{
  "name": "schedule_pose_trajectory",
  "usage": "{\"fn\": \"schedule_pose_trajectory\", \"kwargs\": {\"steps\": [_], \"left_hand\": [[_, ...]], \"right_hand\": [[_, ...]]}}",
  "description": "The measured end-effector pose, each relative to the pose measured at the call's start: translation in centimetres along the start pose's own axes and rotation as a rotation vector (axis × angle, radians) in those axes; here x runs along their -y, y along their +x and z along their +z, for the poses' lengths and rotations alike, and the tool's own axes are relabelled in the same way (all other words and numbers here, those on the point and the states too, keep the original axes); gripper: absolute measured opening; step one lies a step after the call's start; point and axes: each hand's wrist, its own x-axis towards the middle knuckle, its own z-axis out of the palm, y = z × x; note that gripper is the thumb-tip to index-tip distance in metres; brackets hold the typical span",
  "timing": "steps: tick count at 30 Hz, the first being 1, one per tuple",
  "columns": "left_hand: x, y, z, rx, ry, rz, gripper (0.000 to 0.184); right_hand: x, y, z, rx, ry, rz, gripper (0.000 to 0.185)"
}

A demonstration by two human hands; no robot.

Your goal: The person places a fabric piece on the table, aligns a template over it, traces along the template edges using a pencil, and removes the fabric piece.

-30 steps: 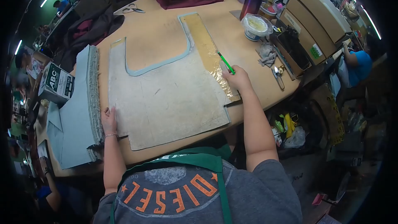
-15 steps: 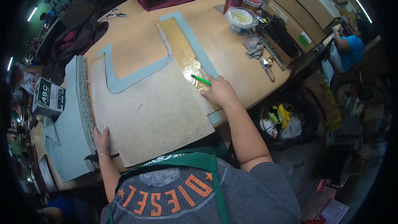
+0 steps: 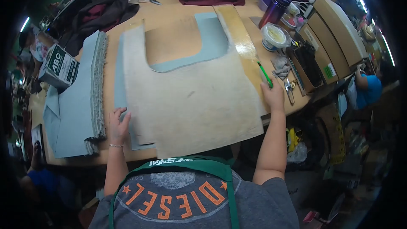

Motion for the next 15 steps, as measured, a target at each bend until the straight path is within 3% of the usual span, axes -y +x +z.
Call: {"fn": "schedule_pose_trajectory", "kwargs": {"steps": [1,3,7,10,13,15], "left_hand": [[0.2,-0.1,0.6,-0.055,0.281,0.111,0.054],[0.0,0.0,0.3,-0.036,0.265,-0.058,0.062],[-0.7,0.8,-0.9,0.024,0.204,-0.266,0.073],[1.0,1.1,0.0,-0.149,0.08,-0.11,0.07],[-0.8,1.5,-1.0,0.098,-0.276,-0.367,0.052],[0.3,1.5,0.6,0.155,-0.565,-0.387,0.031]], "right_hand": [[-1.0,0.2,-0.2,-0.035,-0.152,-0.064,0.034],[-1.9,0.3,0.1,-0.102,-0.348,-0.08,0.032],[-0.9,0.4,2.2,-0.152,-0.277,-0.025,0.028],[-0.3,0.1,4.8,-0.212,-0.269,-0.096,0.024],[0.1,-0.3,5.2,-0.258,-0.29,-0.147,0.022],[-0.5,0.0,5.1,-0.237,-0.276,-0.155,0.021]]}}
